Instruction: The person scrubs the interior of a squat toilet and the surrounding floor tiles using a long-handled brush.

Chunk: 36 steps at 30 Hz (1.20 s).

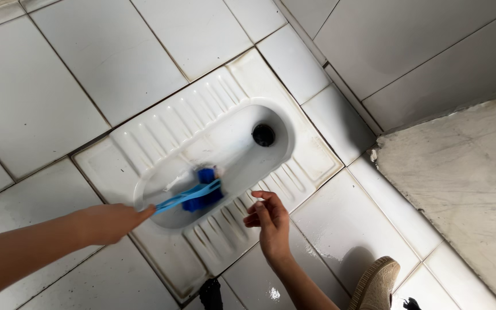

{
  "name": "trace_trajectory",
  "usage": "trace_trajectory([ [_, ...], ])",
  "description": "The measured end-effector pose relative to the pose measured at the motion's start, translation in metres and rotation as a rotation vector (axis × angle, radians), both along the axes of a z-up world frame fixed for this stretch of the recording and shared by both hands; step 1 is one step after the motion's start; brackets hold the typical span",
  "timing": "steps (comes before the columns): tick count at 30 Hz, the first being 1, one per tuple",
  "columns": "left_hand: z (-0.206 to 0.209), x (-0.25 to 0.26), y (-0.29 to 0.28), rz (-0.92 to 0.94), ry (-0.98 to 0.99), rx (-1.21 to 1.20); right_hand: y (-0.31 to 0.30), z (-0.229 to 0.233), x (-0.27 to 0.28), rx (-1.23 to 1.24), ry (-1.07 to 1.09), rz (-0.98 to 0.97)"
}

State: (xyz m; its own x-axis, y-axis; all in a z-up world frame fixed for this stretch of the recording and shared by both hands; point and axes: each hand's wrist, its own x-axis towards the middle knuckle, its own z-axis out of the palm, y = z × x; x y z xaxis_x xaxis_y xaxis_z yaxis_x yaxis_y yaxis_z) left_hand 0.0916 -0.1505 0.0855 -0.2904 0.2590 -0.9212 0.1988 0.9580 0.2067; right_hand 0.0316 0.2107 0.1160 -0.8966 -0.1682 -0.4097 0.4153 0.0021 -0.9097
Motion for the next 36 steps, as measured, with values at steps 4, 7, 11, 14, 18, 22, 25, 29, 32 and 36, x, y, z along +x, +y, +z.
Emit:
trace_trajectory([
  [4, -0.049, -0.006, 0.022, -0.020, 0.270, 0.236, -0.008, 0.000, 0.009, -0.049, 0.000, 0.036],
  [7, -0.114, -0.057, 0.090, 0.862, 0.123, 0.090, -0.005, 0.005, 0.007, -0.041, 0.024, 0.051],
  [11, -0.148, -0.164, 0.206, 0.107, 0.457, -0.005, 0.003, 0.013, 0.002, 0.056, 0.029, 0.055],
  [14, -0.123, -0.164, 0.209, 0.066, 0.373, -0.078, 0.010, 0.011, -0.006, 0.096, -0.035, 0.029],
  [18, -0.079, -0.099, 0.152, -0.044, 0.459, -0.148, 0.000, -0.013, -0.009, 0.052, -0.160, -0.006],
  [22, -0.019, -0.016, 0.098, 0.088, 0.262, -0.277, -0.031, -0.048, 0.016, -0.017, -0.154, 0.103],
  [25, 0.018, 0.001, 0.092, 0.046, 0.274, -0.354, -0.073, -0.053, 0.035, -0.025, -0.322, 0.144],
  [29, 0.053, -0.013, 0.113, 0.024, 0.471, -0.404, -0.112, -0.035, 0.042, -0.034, -0.706, 0.089],
  [32, 0.071, -0.024, 0.129, 0.021, 0.563, -0.342, -0.127, -0.042, 0.025, -0.197, -0.748, -0.037],
  [36, 0.076, -0.024, 0.138, 0.150, 0.585, -0.292, -0.132, -0.078, -0.001, -0.378, -0.715, -0.151],
])
